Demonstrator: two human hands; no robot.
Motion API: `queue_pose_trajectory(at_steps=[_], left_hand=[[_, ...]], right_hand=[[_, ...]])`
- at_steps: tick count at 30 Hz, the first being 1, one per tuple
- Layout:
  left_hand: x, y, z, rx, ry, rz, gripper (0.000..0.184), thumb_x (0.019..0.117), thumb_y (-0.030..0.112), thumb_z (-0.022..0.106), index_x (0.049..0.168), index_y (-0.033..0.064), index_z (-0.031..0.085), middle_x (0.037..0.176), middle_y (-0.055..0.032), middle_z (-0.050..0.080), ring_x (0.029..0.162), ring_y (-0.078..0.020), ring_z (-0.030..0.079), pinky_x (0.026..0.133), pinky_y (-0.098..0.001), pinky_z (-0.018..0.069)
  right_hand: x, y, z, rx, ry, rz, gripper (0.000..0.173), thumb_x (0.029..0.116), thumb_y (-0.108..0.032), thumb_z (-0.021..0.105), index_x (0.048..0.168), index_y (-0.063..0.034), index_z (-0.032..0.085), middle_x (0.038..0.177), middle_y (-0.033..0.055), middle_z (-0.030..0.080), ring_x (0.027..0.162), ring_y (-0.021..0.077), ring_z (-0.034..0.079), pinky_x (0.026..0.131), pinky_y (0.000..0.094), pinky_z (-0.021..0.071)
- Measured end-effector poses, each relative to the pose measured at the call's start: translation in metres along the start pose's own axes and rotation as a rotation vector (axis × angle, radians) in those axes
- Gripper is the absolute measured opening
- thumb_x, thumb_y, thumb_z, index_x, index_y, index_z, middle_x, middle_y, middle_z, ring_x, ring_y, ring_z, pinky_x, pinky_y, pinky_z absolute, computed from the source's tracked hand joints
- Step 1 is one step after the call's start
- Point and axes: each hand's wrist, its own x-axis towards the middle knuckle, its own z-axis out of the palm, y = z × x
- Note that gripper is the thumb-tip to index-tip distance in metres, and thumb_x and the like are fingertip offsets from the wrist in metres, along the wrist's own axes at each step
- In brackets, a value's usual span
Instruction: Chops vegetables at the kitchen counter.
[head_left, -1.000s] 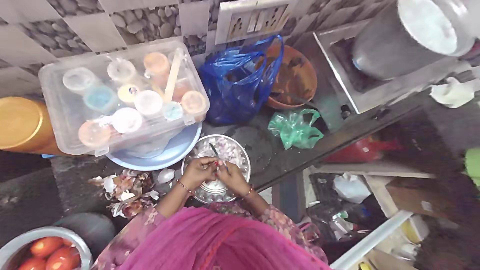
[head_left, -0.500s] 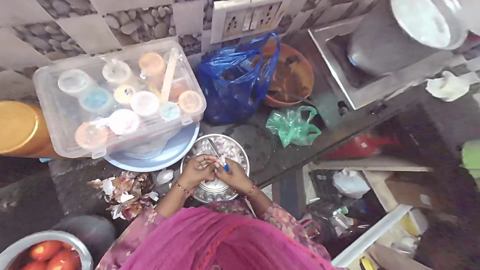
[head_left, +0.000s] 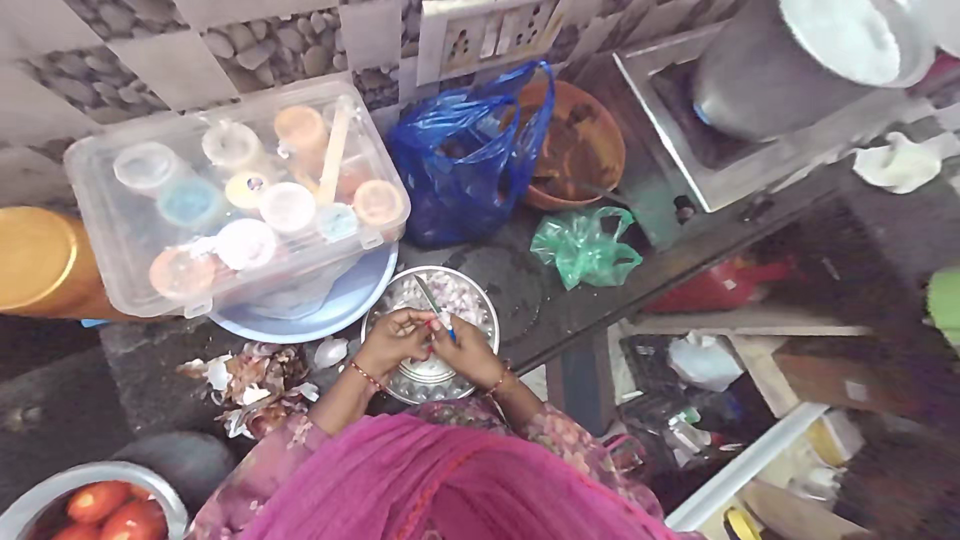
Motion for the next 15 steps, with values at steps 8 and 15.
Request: queue_pose_trajectory(at_steps=[8,15], left_hand=[[0.003,-0.007,0.000,-0.022,0.016,0.003,0.027,0.0806,-0.009,0.066,0.106,0.0010,0.065,0.089,0.0003,0.069,0.071,-0.0040,0.064,0.063,-0.0198,0.0550],[0.003,-0.005,0.001,-0.074,0.059,-0.023,0.029,0.0796,-0.012,0.065,0.105,0.0010,0.063,0.087,-0.0001,0.068,0.069,-0.0043,0.063,0.063,-0.0208,0.0549]], right_hand=[[0.002,-0.001,0.003,-0.055,0.022,-0.001,0.042,0.1071,-0.031,0.045,0.090,0.0035,0.061,0.071,0.0052,0.053,0.066,0.0136,0.053,0.064,0.0341,0.0469],[0.005,-0.012,0.003,-0.102,-0.003,0.048,0.044,0.1082,-0.029,0.044,0.083,0.0036,0.058,0.071,0.0073,0.052,0.066,0.0164,0.053,0.065,0.0360,0.0462]])
